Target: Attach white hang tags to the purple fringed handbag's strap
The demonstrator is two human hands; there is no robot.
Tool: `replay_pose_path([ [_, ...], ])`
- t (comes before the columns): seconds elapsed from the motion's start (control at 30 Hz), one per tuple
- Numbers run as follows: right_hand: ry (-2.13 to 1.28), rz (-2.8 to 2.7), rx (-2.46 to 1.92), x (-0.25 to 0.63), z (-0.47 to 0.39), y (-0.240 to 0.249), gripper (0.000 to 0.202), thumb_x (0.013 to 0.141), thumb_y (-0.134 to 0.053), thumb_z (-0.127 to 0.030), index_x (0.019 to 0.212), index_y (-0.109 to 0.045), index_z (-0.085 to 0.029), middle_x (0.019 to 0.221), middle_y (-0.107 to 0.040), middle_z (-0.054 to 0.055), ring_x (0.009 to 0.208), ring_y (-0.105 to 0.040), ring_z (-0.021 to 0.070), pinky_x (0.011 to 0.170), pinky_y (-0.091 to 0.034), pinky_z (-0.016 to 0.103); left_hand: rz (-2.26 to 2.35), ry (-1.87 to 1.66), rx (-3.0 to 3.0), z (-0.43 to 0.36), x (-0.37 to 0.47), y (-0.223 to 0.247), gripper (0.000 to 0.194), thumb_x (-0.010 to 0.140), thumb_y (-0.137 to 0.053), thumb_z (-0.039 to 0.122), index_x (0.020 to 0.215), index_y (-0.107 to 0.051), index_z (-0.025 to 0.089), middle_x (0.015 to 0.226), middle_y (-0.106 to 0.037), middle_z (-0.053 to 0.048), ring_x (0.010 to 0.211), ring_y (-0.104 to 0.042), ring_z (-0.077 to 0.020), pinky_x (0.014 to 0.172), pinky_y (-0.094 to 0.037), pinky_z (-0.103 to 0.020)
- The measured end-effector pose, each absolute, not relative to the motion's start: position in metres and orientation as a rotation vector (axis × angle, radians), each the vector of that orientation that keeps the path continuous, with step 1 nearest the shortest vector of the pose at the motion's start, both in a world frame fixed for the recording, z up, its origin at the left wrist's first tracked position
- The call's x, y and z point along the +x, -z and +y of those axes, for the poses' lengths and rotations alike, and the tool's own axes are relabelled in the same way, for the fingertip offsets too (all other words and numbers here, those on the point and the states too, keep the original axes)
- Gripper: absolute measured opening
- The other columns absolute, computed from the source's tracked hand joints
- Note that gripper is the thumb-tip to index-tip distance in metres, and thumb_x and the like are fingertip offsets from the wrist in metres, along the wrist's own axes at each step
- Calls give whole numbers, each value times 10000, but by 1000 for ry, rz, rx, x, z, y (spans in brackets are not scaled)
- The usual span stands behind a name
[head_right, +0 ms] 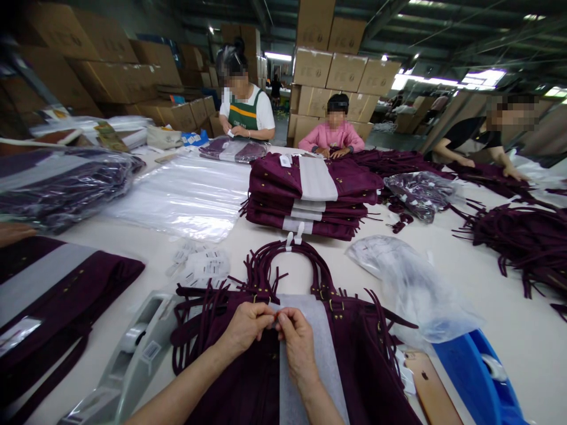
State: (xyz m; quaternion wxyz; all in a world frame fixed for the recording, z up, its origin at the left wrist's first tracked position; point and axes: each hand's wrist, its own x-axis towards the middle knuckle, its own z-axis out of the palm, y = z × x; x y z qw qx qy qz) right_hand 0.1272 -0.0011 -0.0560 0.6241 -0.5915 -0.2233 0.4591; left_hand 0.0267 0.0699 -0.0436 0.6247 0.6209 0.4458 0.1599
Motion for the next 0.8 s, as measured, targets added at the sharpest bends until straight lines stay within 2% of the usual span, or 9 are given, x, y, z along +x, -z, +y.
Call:
replay_pose_path([
  [0.1, -1154, -395, -1226, 126, 0, 55, 315, 627, -693, -436, 730, -559, -170, 677, -602, 9, 535, -492, 99, 461, -366, 209, 1041, -408, 1351, 69, 24, 43, 136, 625, -482, 191, 722, -567, 146, 480, -478, 71, 332, -355, -55, 353, -260, -186],
  [0.2, -1192, -355, -1186, 127, 1, 55, 338, 616, -705, -442, 718, -530, -172, 775, -625, 36, 566, -527, 109, 477, -383, 219, 1060, -471, 1434, 68, 19, 41, 85, 650, -479, 206, 637, -544, 153, 484, -471, 62, 392, -386, -62, 411, -302, -190],
  [0.33, -1175, -520, -1251, 128, 1, 55, 310, 674, -660, -450, 715, -532, -171, 592, -573, -16, 515, -482, 93, 511, -378, 225, 1044, -489, 1682, 66, 13, 36, 162, 688, -444, 182, 607, -583, 163, 592, -539, 21, 602, -499, -106, 600, -378, -219],
  [0.4, -1164, -617, -1300, 128, 1, 55, 311, 696, -635, -462, 717, -532, -169, 545, -545, -30, 504, -463, 93, 513, -369, 227, 1054, -458, 1763, 65, 12, 36, 183, 706, -434, 178, 625, -598, 170, 652, -565, 7, 657, -517, -119, 641, -381, -230],
  [0.8, -1163, -753, -1347, 131, 1, 57, 319, 719, -597, -476, 702, -520, -167, 517, -515, -42, 495, -445, 92, 509, -343, 228, 1090, -416, 1806, 65, 12, 38, 188, 730, -425, 184, 636, -588, 171, 649, -550, 12, 644, -505, -121, 623, -362, -231],
])
